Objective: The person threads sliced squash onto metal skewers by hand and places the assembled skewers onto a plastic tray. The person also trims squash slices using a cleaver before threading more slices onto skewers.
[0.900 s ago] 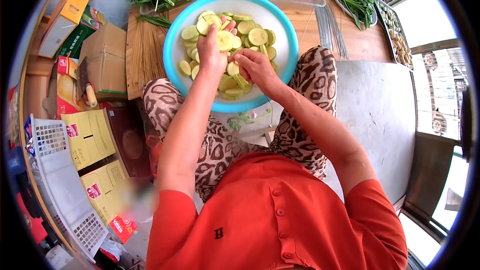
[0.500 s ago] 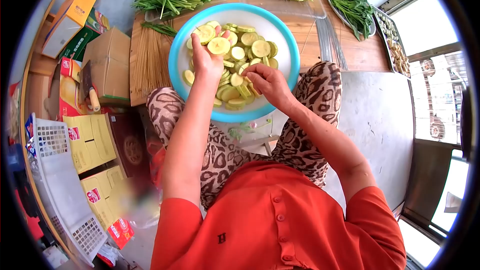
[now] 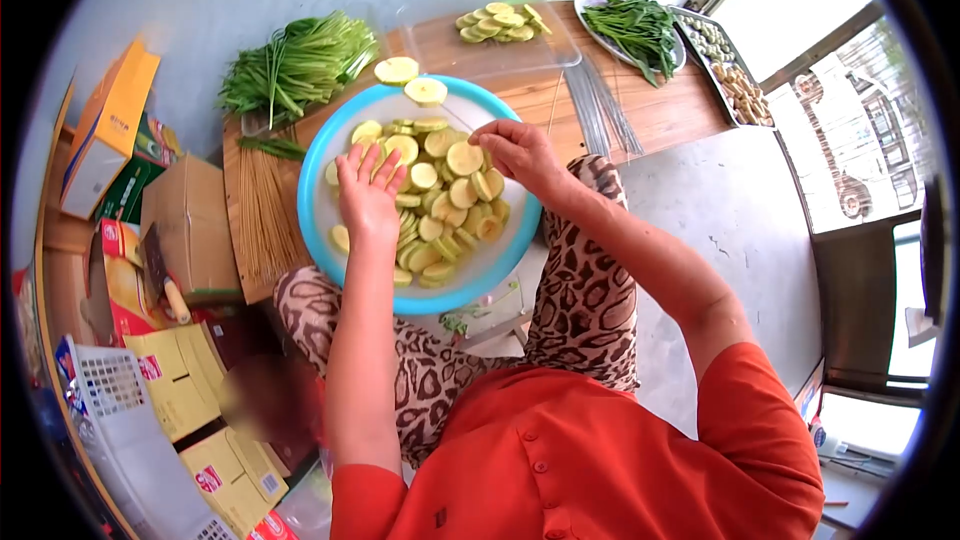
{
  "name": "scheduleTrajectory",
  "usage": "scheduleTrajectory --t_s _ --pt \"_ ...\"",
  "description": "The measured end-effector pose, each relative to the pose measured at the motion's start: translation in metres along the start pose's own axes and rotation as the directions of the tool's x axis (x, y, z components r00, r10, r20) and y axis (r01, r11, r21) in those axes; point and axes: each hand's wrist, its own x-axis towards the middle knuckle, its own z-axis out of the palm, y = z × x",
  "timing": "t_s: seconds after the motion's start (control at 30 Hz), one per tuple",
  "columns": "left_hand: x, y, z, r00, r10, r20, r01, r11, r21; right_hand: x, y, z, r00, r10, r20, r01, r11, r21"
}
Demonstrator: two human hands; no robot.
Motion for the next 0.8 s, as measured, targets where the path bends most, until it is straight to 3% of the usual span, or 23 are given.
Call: scheduleTrajectory --t_s 0.23,0.47,0.53,0.8 --pt "-0.008 0.005 0.014 0.997 -0.069 0.031 0.067 0.996 0.054 0.073 0.002 -0.06 0.975 0.027 -0.22 -0.039 0.998 -0.054" --pt "-0.008 0.004 0.024 0.994 -0.102 0.049 0.097 0.991 0.094 0.158 0.028 -0.138 0.914 -0.048 -0.404 -0.076 0.955 -0.286" --pt "-0.006 0.003 0.023 0.988 -0.13 0.088 0.12 0.987 0.109 0.177 0.035 -0.157 0.871 -0.066 -0.487 -0.187 0.872 -0.452" --pt "-0.007 -0.015 0.027 0.98 -0.164 0.111 0.143 0.975 0.171 0.234 0.08 -0.191 0.799 -0.016 -0.601 -0.389 0.748 -0.538"
